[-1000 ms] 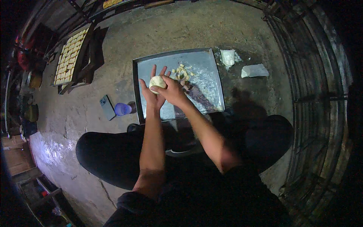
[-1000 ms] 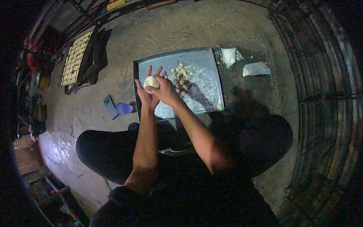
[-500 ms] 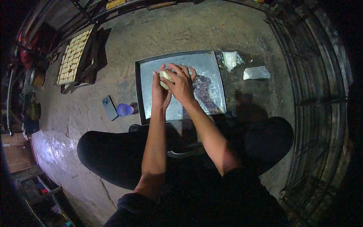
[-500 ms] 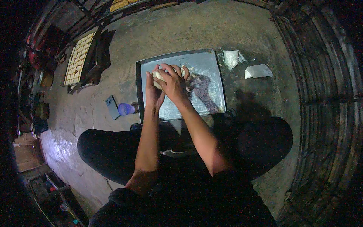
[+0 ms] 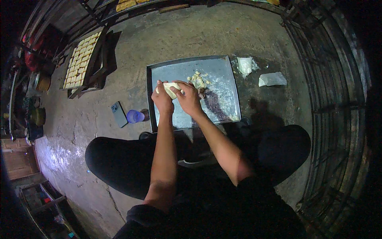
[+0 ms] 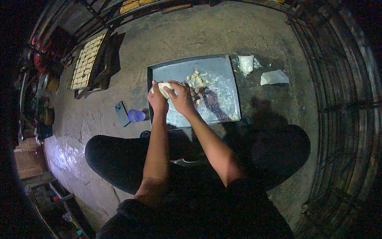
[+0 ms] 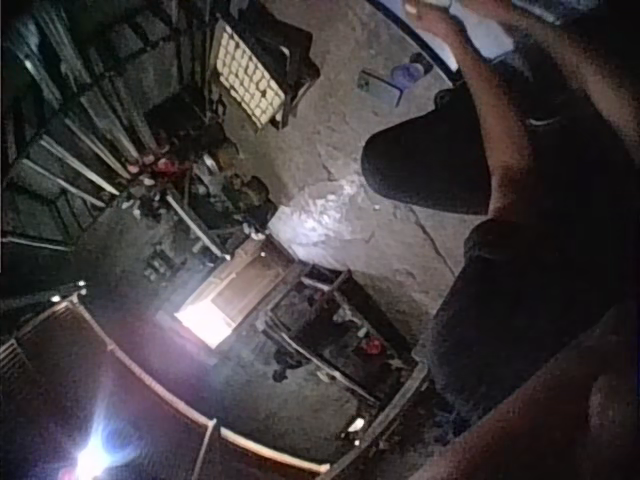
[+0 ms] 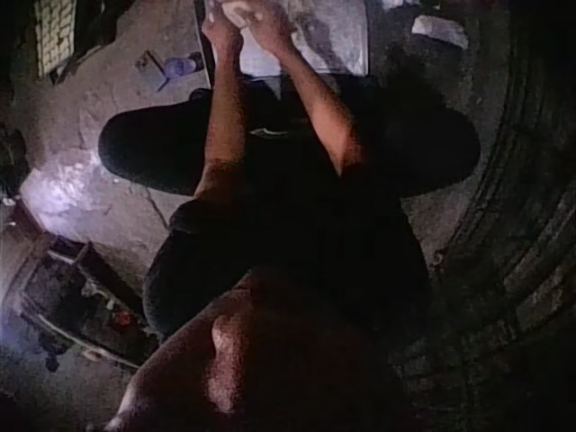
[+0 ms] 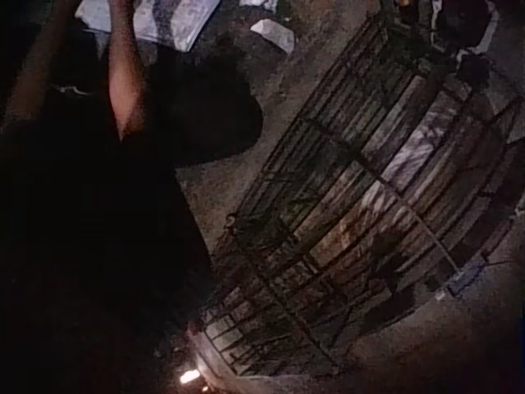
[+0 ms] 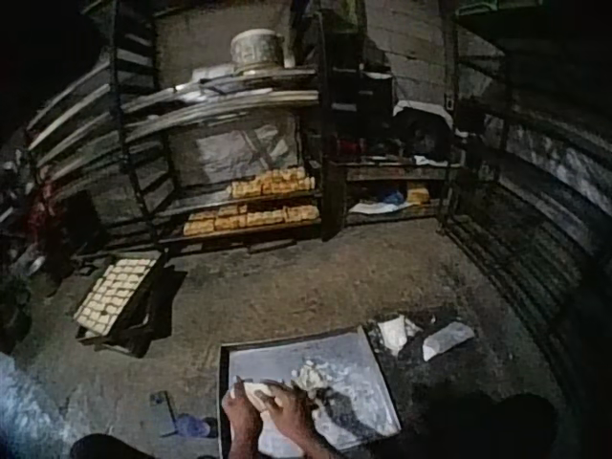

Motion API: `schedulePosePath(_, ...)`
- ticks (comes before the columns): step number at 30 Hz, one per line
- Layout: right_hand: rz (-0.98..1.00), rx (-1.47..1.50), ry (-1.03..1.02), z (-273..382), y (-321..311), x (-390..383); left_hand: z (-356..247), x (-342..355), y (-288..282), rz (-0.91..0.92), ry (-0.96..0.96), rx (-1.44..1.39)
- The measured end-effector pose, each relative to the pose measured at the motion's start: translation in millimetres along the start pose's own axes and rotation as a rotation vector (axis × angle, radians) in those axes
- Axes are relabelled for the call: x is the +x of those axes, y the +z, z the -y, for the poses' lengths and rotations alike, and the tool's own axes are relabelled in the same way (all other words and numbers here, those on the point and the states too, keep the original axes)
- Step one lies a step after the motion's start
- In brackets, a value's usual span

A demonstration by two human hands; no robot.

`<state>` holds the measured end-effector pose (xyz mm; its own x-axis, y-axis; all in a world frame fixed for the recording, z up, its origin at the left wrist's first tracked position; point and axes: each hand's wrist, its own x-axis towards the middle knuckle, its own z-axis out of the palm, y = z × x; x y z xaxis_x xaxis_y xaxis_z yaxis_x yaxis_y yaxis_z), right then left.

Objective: The person shapes dough into small balls by hand and places them onto a metal tray.

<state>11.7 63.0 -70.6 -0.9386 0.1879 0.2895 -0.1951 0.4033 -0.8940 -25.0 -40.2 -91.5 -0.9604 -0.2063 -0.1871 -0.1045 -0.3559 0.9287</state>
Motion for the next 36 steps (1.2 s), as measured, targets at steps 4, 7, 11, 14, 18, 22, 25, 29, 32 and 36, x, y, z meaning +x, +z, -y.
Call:
schedulePosePath(4, 0.124, -0.068, -0.004, 1.7, 10.5, -15.7, 4.5, 4.4, -12.8, -0.056, 0.154, 0.196)
schedulePosePath(7, 0.185, 0.127, 0.105, 1.0, 17.7, -20.2, -17.6, 0.0, -1.4, 0.002, -0.143, -0.077)
schedulePosePath(11, 0.264, -0.154, 0.027, 7.2, 9.5, -22.5, -35.3, 1.9, 6.2, 0.192, -0.227, -0.183)
schedulePosePath(14, 0.292, -0.19, 0.001, -3.8, 5.5, -21.1, -54.7, 1.6, 15.6, 0.306, -0.192, -0.053)
schedulePosePath(18, 0.349, -0.093, 0.01, 13.3, 2.7, -21.3, -66.7, 5.5, 13.3, 0.341, -0.17, -0.027)
schedulePosePath(22, 0.388, -0.228, -0.026, 21.5, -4.1, -16.3, -65.7, 5.0, 15.3, 0.296, -0.254, -0.091)
schedulePosePath(25, 0.447, -0.215, -0.06, 26.3, -12.0, -9.9, -58.6, 2.5, 14.4, 0.262, -0.271, -0.181)
schedulePosePath(29, 0.325, 0.147, -0.132, 50.0, -12.1, 4.8, -57.2, 4.1, 14.8, 0.104, -0.124, -0.216)
schedulePosePath(32, 0.005, 0.4, 0.079, 49.3, -19.5, 18.6, -68.4, 0.2, 27.8, 0.095, -0.119, -0.352)
schedulePosePath(36, -0.091, 0.553, 0.279, 54.6, -28.5, 27.8, -78.4, -12.0, 21.7, 0.114, -0.118, -0.204)
